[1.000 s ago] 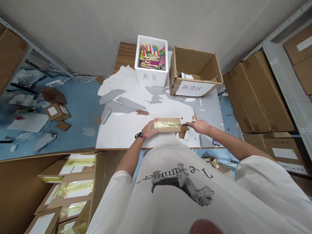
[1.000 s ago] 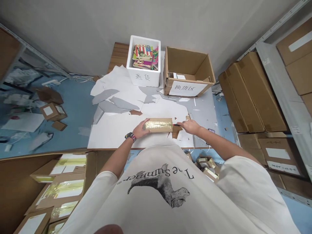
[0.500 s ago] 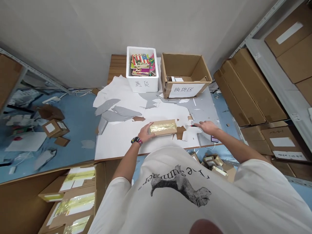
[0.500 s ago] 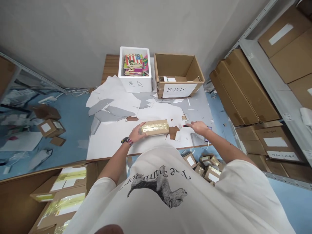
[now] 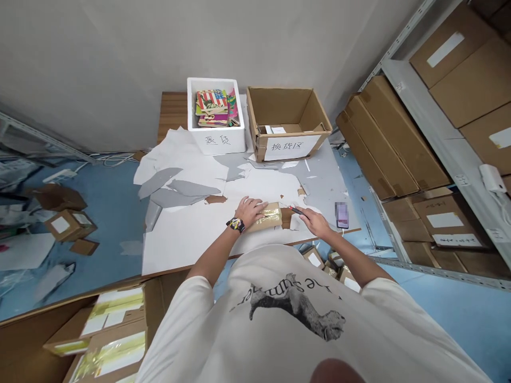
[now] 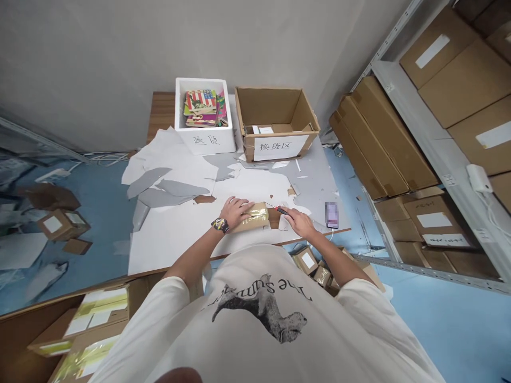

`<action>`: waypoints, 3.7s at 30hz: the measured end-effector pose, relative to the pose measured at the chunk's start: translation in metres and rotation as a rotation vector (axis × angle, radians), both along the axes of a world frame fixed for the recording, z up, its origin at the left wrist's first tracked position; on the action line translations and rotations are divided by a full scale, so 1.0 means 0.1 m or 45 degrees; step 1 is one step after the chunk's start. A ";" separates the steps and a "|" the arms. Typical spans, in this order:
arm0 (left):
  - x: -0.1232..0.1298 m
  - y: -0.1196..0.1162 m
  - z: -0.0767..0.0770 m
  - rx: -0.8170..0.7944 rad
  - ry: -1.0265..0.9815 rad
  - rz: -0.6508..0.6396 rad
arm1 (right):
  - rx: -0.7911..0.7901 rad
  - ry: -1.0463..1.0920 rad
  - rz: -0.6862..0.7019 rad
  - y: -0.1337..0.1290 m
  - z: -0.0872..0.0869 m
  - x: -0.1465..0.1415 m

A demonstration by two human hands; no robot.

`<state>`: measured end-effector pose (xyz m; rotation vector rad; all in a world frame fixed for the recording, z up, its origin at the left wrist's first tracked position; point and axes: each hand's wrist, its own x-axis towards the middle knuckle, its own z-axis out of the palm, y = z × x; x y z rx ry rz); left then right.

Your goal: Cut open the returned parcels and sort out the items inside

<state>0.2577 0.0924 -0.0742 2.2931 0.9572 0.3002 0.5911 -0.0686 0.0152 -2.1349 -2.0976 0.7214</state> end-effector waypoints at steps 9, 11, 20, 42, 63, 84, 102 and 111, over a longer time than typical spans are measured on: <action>0.19 -0.03 0.09 0.025 0.054 -0.025 | 0.116 0.187 -0.207 -0.07 -0.19 -0.16; 0.18 -0.09 0.09 0.034 0.073 0.019 | 0.126 0.225 -0.287 -0.04 -0.26 -0.22; 0.09 -0.30 0.02 -0.005 0.026 0.211 | 0.018 0.451 -0.511 0.50 -0.59 -0.88; 0.51 -0.17 -0.04 -0.036 0.117 0.533 | -0.442 0.271 -0.643 1.11 -0.32 -1.14; 0.46 -0.30 -0.06 0.263 0.085 0.290 | -0.096 -0.375 0.214 0.28 -0.24 -0.42; 0.23 -0.34 0.11 0.251 -0.010 -0.029 | -0.217 0.345 -0.487 0.16 -0.51 0.30; 0.40 -0.65 0.25 0.147 0.378 0.027 | -0.381 0.418 -0.105 0.47 -0.32 0.26; 0.16 -0.87 0.14 0.228 0.195 0.036 | -0.047 0.253 -0.178 1.05 -0.40 -0.59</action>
